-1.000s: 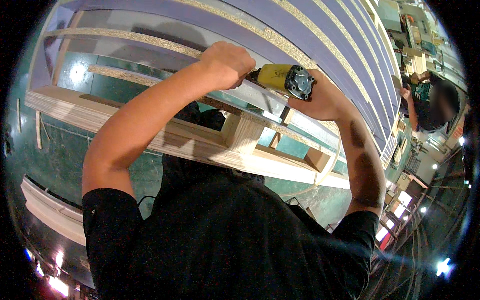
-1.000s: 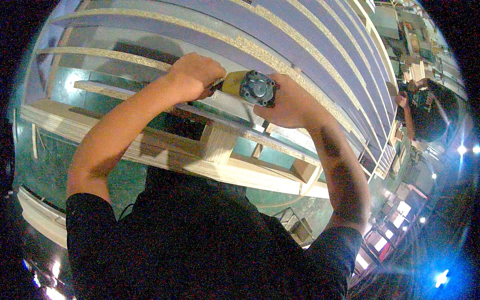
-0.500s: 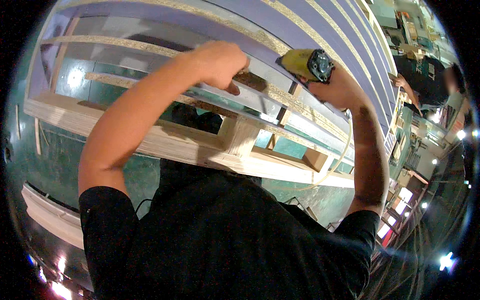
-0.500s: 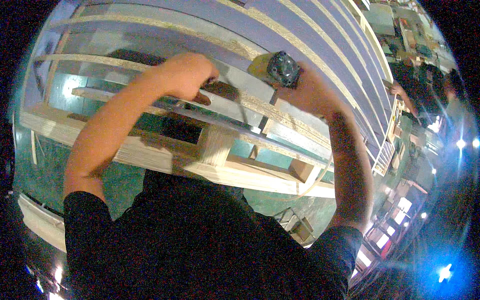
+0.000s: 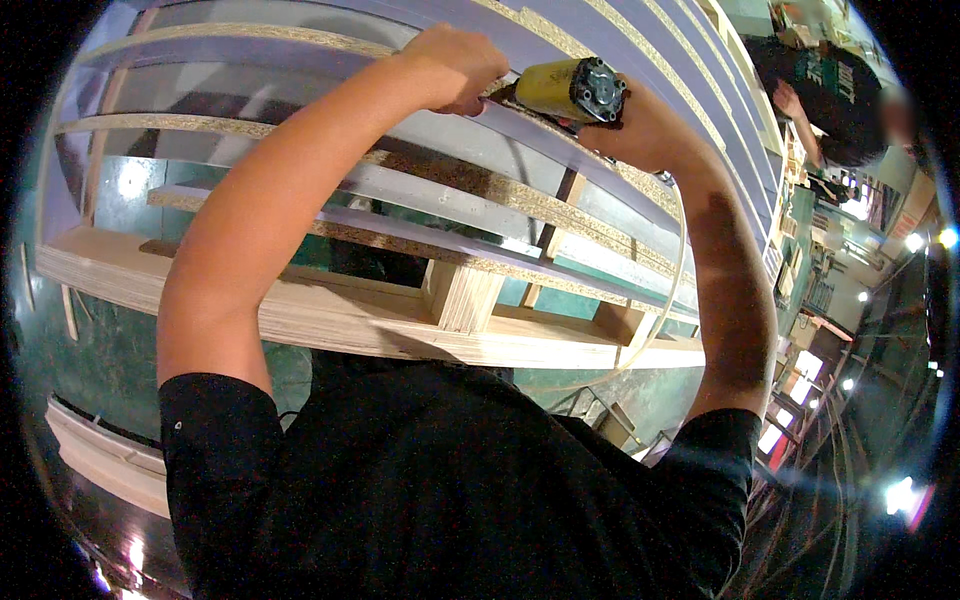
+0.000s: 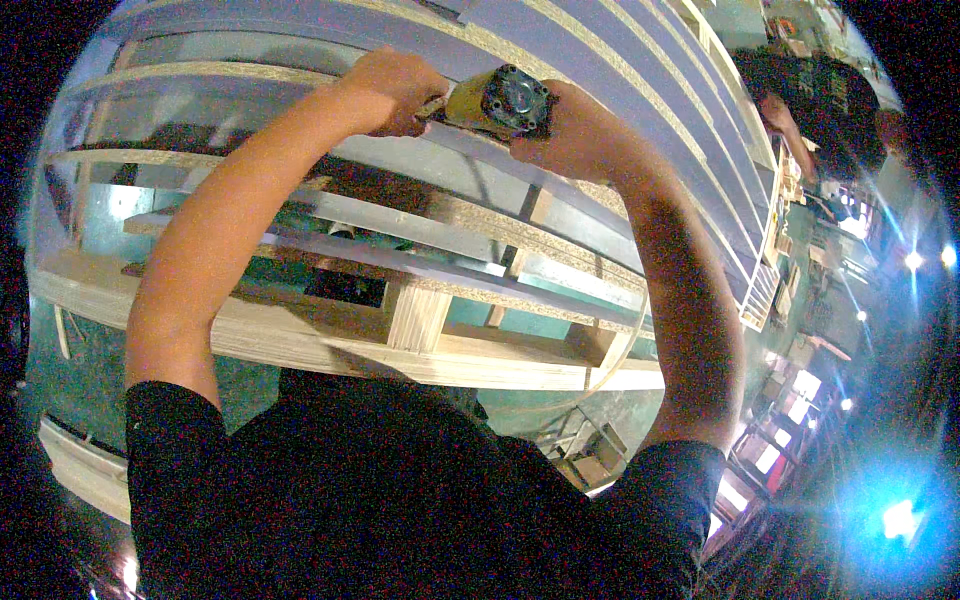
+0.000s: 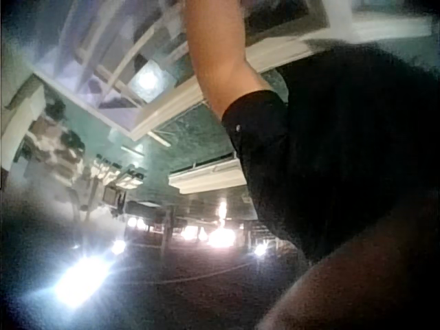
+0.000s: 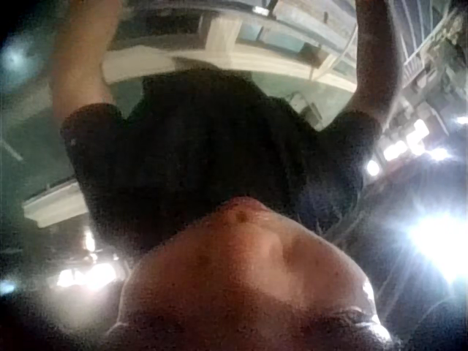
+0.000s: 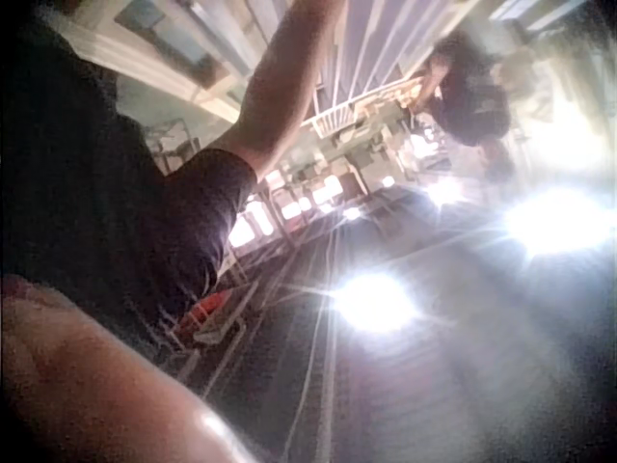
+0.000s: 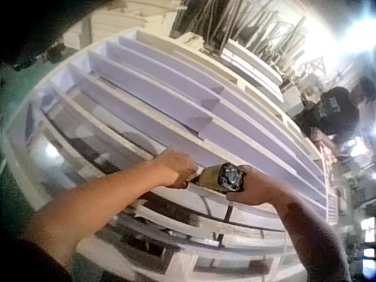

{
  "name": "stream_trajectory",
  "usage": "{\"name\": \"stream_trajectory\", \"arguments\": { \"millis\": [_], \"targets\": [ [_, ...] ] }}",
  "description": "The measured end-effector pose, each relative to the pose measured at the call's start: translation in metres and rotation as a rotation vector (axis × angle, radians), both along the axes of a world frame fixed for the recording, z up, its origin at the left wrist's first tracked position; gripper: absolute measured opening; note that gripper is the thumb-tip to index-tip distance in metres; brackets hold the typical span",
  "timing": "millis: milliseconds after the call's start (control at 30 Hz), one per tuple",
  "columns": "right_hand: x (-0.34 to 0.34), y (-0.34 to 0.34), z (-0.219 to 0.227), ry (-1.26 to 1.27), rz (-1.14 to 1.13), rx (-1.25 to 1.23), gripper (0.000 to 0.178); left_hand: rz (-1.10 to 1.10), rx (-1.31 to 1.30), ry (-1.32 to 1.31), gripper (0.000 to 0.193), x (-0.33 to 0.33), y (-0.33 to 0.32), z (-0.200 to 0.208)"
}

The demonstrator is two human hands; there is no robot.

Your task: The person assembles a wooden slatted structure by placing thin wooden strips into a frame and securing them with a pneumatic nail gun. The person repeatedly positions the strips and drives nails into the joints to fasten them to the frame.

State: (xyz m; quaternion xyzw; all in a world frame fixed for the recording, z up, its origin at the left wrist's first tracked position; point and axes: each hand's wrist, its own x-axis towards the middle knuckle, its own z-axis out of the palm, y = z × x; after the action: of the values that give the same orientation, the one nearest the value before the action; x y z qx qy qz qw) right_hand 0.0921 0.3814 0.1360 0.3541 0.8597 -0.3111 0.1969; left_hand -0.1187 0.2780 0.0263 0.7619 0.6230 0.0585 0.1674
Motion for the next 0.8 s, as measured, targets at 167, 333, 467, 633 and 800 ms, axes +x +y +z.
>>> {"name": "stream_trajectory", "arguments": {
  "millis": [167, 333, 467, 633, 800],
  "targets": [
    [0.003, 0.008, -0.006, 0.035, 0.007, -0.103, 0.052, -0.016, -0.002, -0.001, 0.023, 0.002, 0.001, -0.001],
    [0.004, 0.01, -0.009, 0.042, -0.063, -0.137, 0.051, -0.027, 0.051, -0.006, 0.021, -0.001, -0.002, -0.004],
    [-0.006, 0.007, 0.003, -0.068, -0.073, -0.204, 0.053, -0.025, 0.045, -0.015, 0.021, 0.0, -0.002, -0.004],
    [0.005, 0.008, -0.01, 0.044, -0.001, -0.076, 0.055, -0.033, 0.003, 0.004, 0.022, 0.0, 0.004, -0.009],
    [-0.006, 0.013, 0.004, 0.05, 0.048, -0.179, 0.057, -0.08, 0.013, -0.049, 0.03, -0.008, 0.007, -0.011]
  ]
}}
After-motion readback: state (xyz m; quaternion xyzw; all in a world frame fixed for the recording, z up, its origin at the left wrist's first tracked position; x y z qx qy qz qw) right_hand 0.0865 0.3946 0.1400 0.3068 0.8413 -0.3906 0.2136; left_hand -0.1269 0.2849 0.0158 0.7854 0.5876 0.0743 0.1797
